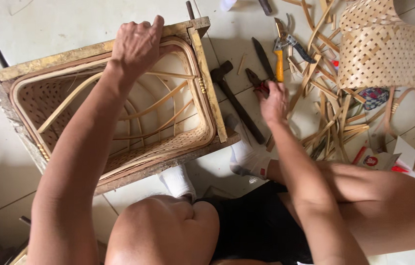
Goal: The person weaves thin bamboo strips into a rectangular basket frame held in a wooden jig. They insert strips, bend them into place, and secure them using a hammer, pliers, and glue applied along the rim.
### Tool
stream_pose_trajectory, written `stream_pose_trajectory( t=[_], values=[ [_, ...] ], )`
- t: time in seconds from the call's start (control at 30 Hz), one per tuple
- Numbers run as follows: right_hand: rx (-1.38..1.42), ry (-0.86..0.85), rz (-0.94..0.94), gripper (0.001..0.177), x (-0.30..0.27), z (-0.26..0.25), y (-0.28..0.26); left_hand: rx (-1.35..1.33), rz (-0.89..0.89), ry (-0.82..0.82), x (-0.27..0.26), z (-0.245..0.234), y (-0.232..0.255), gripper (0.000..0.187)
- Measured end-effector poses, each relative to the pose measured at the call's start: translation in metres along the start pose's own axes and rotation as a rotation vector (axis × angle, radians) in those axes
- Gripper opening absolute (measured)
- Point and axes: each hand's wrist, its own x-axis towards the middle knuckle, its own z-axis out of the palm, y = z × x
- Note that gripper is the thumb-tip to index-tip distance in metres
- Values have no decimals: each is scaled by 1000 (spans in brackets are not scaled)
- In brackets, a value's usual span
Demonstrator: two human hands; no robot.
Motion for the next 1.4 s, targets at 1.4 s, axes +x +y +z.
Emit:
stream_pose_trajectory(
  t=[1.4],
  values=[
    [1460, -876, 563, 61, -59, -136, -295, 15, 75, 222, -2, 16, 0, 56]
  ],
)
